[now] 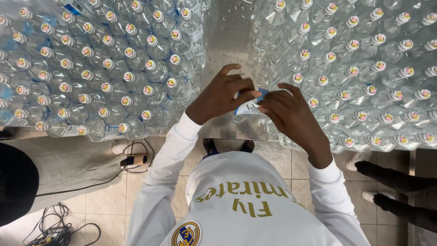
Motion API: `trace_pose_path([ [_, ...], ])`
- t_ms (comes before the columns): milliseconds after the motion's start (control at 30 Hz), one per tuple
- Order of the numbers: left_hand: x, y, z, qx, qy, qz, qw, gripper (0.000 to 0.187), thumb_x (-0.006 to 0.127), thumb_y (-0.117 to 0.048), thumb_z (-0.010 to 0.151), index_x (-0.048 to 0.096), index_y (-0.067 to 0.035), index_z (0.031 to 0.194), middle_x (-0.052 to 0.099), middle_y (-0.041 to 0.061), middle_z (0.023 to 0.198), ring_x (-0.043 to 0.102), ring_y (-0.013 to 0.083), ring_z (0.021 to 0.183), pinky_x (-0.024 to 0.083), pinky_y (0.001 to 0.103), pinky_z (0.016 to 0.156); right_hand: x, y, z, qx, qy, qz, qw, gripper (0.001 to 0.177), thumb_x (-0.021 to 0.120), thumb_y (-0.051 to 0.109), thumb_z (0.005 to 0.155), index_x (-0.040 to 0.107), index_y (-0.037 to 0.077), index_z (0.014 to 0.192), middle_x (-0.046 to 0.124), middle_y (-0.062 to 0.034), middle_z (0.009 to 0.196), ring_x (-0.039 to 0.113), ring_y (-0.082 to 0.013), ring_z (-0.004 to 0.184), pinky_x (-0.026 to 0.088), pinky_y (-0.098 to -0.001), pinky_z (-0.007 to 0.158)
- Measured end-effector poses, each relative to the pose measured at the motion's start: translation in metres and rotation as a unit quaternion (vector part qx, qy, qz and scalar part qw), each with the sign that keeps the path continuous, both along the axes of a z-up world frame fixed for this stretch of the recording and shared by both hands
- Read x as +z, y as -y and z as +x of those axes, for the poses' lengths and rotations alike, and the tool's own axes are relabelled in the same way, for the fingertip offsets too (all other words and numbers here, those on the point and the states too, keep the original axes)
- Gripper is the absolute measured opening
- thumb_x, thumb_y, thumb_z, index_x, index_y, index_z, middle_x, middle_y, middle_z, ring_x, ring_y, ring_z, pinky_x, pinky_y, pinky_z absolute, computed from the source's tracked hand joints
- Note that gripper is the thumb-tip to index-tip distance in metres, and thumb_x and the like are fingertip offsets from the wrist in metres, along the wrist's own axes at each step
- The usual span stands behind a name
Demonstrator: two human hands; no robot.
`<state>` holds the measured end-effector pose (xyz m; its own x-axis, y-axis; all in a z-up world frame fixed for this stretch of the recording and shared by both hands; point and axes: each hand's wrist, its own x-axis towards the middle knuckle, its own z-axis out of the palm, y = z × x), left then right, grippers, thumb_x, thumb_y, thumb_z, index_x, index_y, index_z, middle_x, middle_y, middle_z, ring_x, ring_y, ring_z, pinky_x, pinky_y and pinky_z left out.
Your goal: Manually applying small circular labels to the caps of plastic water bottles arranged in large groups.
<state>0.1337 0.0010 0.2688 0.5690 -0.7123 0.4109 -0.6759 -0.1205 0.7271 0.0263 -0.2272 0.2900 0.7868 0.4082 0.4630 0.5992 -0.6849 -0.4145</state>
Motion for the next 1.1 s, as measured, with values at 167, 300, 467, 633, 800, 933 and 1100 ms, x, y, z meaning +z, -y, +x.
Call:
trace_pose_path([
  [167, -0.05, 0.005, 0.001, 0.049, 0.24, 0.059, 0.968, 0.044, 0.065, -0.038, 0.115, 0.077, -0.01, 0.083, 0.073, 0.005, 0.075, 0.076, 0.0202, 0.096, 0.027, 0.059, 0.129, -0.04, -0.001, 0.01, 0.002, 0.096, -0.129, 0.987, 0.012, 0.085, 0.012, 0.096, 0.075, 0.011, 0.103, 0.073, -0.0048, 0.091, 0.074, -0.0259, 0.113, 0.048, -0.0566, 0.119],
  [300, -0.081, 0.005, -0.006, 0.027, 0.203, 0.043, 0.978, 0.048, 0.065, -0.024, 0.112, 0.075, -0.007, 0.067, 0.073, 0.006, 0.074, 0.077, 0.0217, 0.091, 0.035, 0.058, 0.125, -0.056, -0.008, 0.0, -0.002, 0.053, -0.112, 0.992, 0.012, 0.084, 0.015, 0.096, 0.074, 0.013, 0.103, 0.069, -0.004, 0.104, 0.065, -0.0299, 0.128, 0.047, -0.0588, 0.117],
  [467, -0.083, 0.006, -0.02, 0.036, 0.188, 0.025, 0.981, 0.046, 0.07, -0.019, 0.107, 0.075, -0.005, 0.064, 0.073, 0.007, 0.089, 0.075, 0.0246, 0.105, 0.04, 0.054, 0.123, -0.071, -0.014, -0.016, -0.026, -0.009, -0.091, 0.995, 0.007, 0.078, 0.018, 0.102, 0.075, 0.012, 0.105, 0.061, -0.0065, 0.121, 0.053, -0.036, 0.14, 0.043, -0.0594, 0.116],
  [633, -0.083, -0.001, -0.045, 0.101, -0.02, -0.036, 0.994, 0.016, 0.071, -0.017, 0.109, 0.071, -0.004, 0.1, 0.056, 0.015, 0.149, 0.05, 0.0457, 0.148, 0.042, 0.063, 0.125, -0.082, -0.022, -0.032, -0.083, -0.057, -0.094, 0.99, 0.01, 0.074, 0.024, 0.107, 0.075, 0.014, 0.108, 0.058, -0.007, 0.129, 0.049, -0.0388, 0.144, 0.042, -0.0563, 0.113],
  [800, -0.077, -0.001, -0.065, 0.115, -0.213, -0.019, 0.97, 0.012, 0.055, -0.016, 0.115, 0.059, -0.007, 0.121, 0.048, 0.02, 0.157, 0.053, 0.0491, 0.147, 0.049, 0.065, 0.118, -0.085, -0.027, -0.039, -0.114, -0.079, -0.059, 0.989, 0.018, 0.07, 0.031, 0.111, 0.075, 0.014, 0.113, 0.057, -0.0072, 0.126, 0.05, -0.0375, 0.142, 0.041, -0.0534, 0.114],
  [933, -0.068, 0.003, -0.072, 0.14, -0.226, 0.005, 0.964, 0.026, 0.046, 0.006, 0.108, 0.054, -0.01, 0.126, 0.051, 0.024, 0.155, 0.059, 0.0548, 0.138, 0.059, 0.066, 0.101, -0.11, -0.025, -0.04, -0.171, -0.034, 0.06, 0.983, 0.016, 0.068, 0.02, 0.113, 0.079, 0.009, 0.117, 0.064, -0.0069, 0.11, 0.063, -0.0358, 0.128, 0.049, -0.0506, 0.11],
  [1100, -0.081, 0.016, -0.074, 0.187, -0.193, 0.026, 0.963, 0.031, 0.046, 0.007, 0.11, 0.056, -0.011, 0.133, 0.058, 0.023, 0.153, 0.069, 0.0503, 0.128, 0.062, 0.06, 0.097, -0.094, -0.039, -0.022, -0.211, -0.07, 0.099, 0.97, 0.021, 0.072, 0.014, 0.111, 0.074, 0.005, 0.131, 0.059, -0.013, 0.119, 0.064, -0.0408, 0.125, 0.056, -0.0514, 0.102],
])
